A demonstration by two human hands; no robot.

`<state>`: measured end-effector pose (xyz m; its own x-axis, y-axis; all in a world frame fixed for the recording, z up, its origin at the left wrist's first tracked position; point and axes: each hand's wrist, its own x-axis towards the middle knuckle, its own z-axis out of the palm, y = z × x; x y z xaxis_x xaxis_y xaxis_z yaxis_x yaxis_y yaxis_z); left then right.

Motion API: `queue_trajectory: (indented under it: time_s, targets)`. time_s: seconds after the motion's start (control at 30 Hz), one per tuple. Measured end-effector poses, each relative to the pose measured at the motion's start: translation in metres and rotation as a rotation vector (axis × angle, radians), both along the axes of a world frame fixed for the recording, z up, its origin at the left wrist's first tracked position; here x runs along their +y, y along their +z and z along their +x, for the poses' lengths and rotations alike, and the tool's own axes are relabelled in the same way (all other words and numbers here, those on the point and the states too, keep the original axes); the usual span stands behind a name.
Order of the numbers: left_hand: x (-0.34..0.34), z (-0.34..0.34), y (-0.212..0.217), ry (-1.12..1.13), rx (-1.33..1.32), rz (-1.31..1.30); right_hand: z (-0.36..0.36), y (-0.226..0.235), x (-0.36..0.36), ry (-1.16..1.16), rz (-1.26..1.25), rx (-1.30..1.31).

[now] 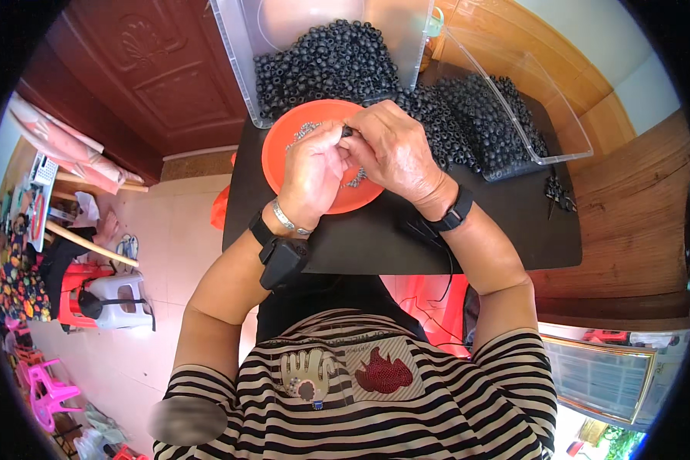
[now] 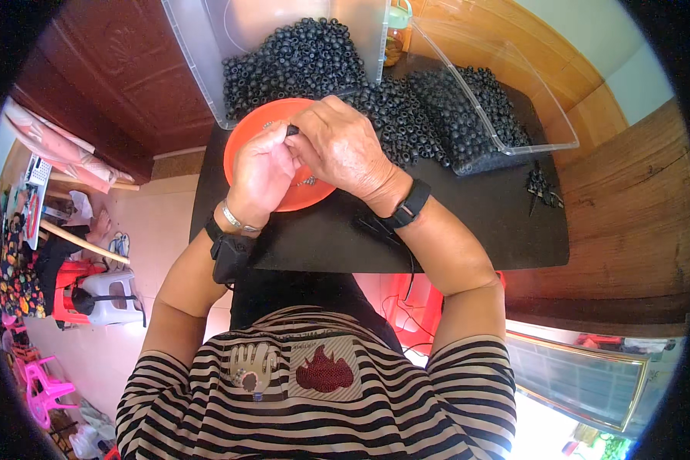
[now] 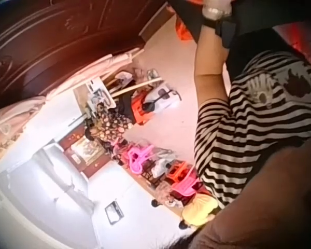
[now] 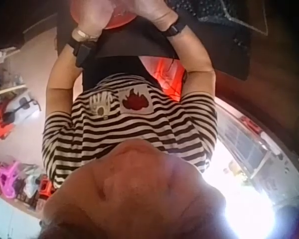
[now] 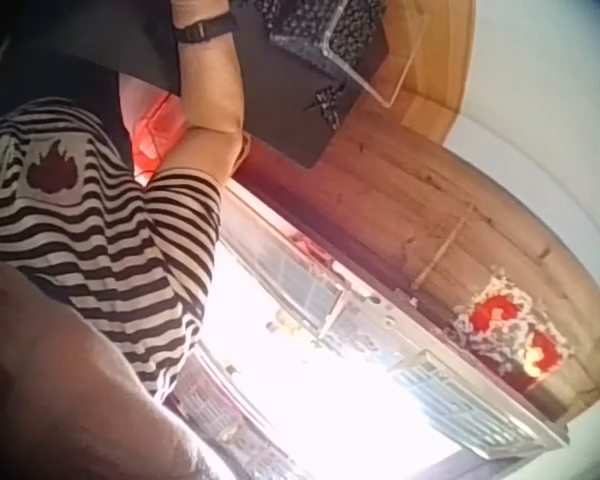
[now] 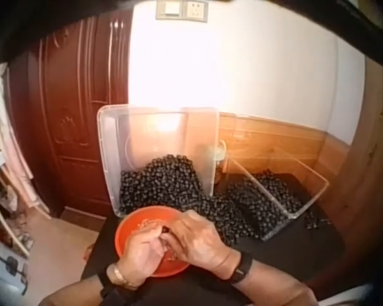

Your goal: Assemble small plastic components by manually inserting metal clips into them.

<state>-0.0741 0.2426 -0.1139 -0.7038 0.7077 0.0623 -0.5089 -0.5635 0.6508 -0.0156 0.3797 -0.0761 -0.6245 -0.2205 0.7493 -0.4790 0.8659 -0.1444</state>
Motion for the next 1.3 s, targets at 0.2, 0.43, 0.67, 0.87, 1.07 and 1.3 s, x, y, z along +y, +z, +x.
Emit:
queue_trajectory:
  time_s: [0.2, 0.43, 0.67, 0.87, 1.07, 1.3]
  targets:
    - [0.0, -0.006, -0.011, -0.029, -0.018, -0.005, 0.001, 0.0, -0.003, 0.007, 0.134, 0.002]
    - [0.004, -0.001, -0.003, 0.025, -0.028, -0.054, -0.002, 0.001, 0.004, -0.039, 0.05, 0.026]
    - [-0.005, -0.01, 0.003, 0.089, 0.028, -0.204, 0.028, 0.078, 0.068, -0.645, -0.006, 0.367]
    - [-0.007, -0.016, 0.0, 0.14, -0.015, -0.207, 0.032, 0.085, 0.102, -0.831, 0.131, 0.396]
    - [-0.007, -0.017, -0.004, 0.127, 0.002, -0.215, 0.006, 0.041, 0.089, -0.335, -0.025, -0.429]
    - [-0.006, -0.012, 0.0, 0.116, -0.012, -0.229, -0.014, -0.011, 0.092, -0.328, 0.187, -0.671]
